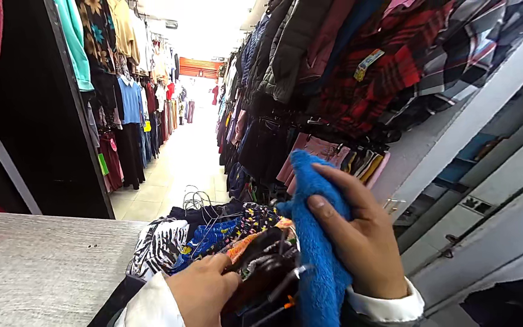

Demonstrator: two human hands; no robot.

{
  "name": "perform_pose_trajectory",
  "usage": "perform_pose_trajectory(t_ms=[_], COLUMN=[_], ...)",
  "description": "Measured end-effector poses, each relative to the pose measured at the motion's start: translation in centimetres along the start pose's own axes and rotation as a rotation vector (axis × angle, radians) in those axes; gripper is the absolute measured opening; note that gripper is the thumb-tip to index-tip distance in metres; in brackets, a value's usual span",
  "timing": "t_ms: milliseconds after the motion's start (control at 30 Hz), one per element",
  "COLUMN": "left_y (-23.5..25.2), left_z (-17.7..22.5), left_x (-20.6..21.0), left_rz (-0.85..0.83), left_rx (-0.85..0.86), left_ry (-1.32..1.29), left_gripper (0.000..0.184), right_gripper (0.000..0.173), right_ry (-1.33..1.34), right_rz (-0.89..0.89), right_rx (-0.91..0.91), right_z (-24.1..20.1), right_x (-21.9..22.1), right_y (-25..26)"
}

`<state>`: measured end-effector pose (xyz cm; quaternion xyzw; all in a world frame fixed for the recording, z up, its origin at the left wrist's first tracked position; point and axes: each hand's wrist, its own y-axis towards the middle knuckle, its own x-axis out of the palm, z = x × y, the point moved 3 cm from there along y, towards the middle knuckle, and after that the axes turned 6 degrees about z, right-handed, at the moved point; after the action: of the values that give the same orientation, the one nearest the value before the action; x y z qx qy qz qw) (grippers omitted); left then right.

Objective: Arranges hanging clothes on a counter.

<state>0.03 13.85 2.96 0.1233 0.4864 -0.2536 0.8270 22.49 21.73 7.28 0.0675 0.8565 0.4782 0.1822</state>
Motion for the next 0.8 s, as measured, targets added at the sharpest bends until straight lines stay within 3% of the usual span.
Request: perform_pose_trajectory(t_ms=[100, 200, 267, 300, 400, 500, 567, 633, 700, 800], left_y=[0.1, 0.2, 0.2, 0.3, 0.2, 0.2, 0.2, 0.3, 0.3, 0.2], left_z=[0.6, 0.5, 0.3, 0.3, 0.5, 0.3, 0.1, 0.2, 0.3, 0.1], left_x=[0.4, 0.4, 0.3, 0.2, 0.2, 0.3, 0.2, 0.1, 0.0, 0.0], left_rz=[-0.055, -0.083, -0.081, -0.085, -0.101, -0.105, -0.097, -0.102, -0.133, -0.117], left_rx=[-0.013, -0.035, -0.048, -0.050, -0.051, -0.052, -0.055, -0.054, -0.062, -0.065], left_ry=[0.061, 0.062, 0.050, 0.049, 0.054, 0.048, 0.041, 0.040, 0.044, 0.036], left_gripper=[0.059, 0.060, 0.062, 0.062, 0.061, 0.061, 0.062, 0.061, 0.061, 0.063], right_gripper=[0.042, 0.025, 0.030, 0.034, 0.038, 0.027, 0.031, 0.037, 0.029, 0.030], right_ry=[-0.054, -0.115, -0.197, -0.192, -0.072, -0.069, -0.097, -0.096, -0.051, -0.062], right_rz=[-0.252, -0.150, -0.024, -0.048, -0.303, -0.158, -0.049, -0.179, -0.257, -0.098], right_rx=[0.021, 0.085, 0.020, -0.045, -0.123, -0.068, -0.064, -0.081, -0.050, -0.046], right_z=[1.3, 2.0, 1.6, 1.6, 1.5, 1.2, 0.8, 1.3, 2.0, 1.5], right_x=[0.1, -0.2, -0.4, -0.3, 0.8, 1.0, 0.9, 1.2, 1.6, 1.3], right_y=[-0.7, -0.7, -0.3, -0.2, -0.6, -0.8, -0.5, -0.6, -0.8, -0.6])
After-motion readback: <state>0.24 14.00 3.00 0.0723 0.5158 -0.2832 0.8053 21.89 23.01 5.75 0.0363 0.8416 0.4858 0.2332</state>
